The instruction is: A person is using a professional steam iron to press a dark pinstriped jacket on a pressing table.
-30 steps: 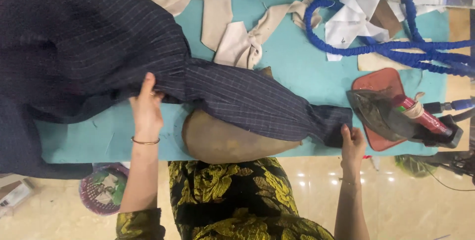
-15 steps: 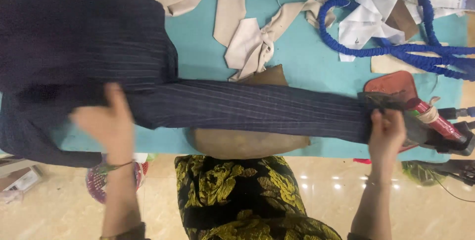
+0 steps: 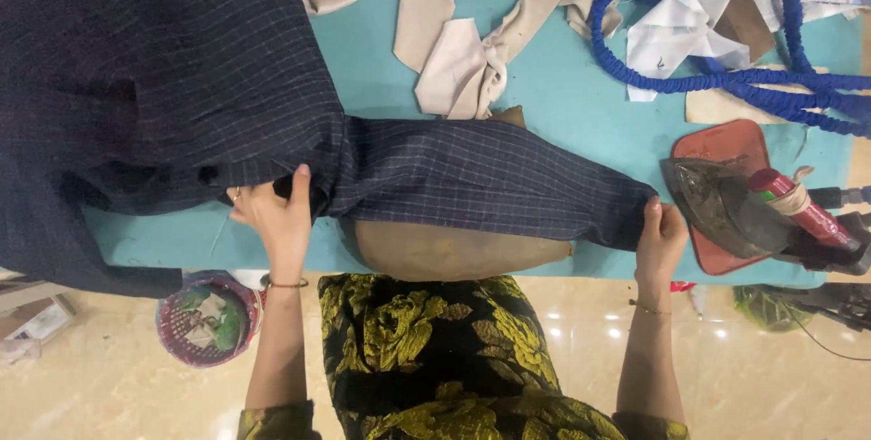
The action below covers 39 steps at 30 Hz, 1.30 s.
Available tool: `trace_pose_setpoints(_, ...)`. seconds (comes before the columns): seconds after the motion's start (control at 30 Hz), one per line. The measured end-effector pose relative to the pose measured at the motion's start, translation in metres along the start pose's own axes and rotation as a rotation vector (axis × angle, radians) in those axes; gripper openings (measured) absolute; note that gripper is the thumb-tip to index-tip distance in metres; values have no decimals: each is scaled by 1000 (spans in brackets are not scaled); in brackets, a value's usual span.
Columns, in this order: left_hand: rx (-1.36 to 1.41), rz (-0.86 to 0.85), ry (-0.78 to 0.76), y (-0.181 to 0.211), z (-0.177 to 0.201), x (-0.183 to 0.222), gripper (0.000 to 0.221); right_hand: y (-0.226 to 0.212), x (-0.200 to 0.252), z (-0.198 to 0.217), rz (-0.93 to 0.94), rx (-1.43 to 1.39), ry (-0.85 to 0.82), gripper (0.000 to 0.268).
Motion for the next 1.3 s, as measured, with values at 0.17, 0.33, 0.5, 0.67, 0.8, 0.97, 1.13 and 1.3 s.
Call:
trace_pose_setpoints(0.17,243,-3,52,58,35,-23,22,-65,-16,6,146,-26,133,27)
trace_pose_setpoints(0.33,312,-8,186,110,102,-40,26,-109,-32,40,345,97,168,22)
trace_pose_setpoints(0.5,122,-137,122,131,132,-30,24,-125,-40,69,349,204,199,23)
trace_pose_setpoints(0.67,-175,-200,49,86,71,-10,29,-67,-22,18,353,546,76,7)
trace_pose_setpoints(0.8,-323,-284,169,97,78,-1,49,-72,-5,2,341,644,58,32)
trace_pose_setpoints(0.97,-241,-420,-93,168,40,62,55,-143,6,-50,499,461,-7,24)
trace_pose_setpoints(1.13,-8,-769,-556,196,0,106,79,-192,0,-117,598,342,-313,34)
trace_pose_setpoints(1.3,-86,-657,-523,167,14,78,78,-133,-27,-141,368,223,-489,33)
Point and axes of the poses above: each hand's wrist, its own x-axis away from the middle knuckle, its own z-axis out of the back of the hand, y = z × x, the point moved 3 cm from there along -x, towards the middle knuckle, and after that the axes turned 5 degrees about z, right-handed, at the moved point
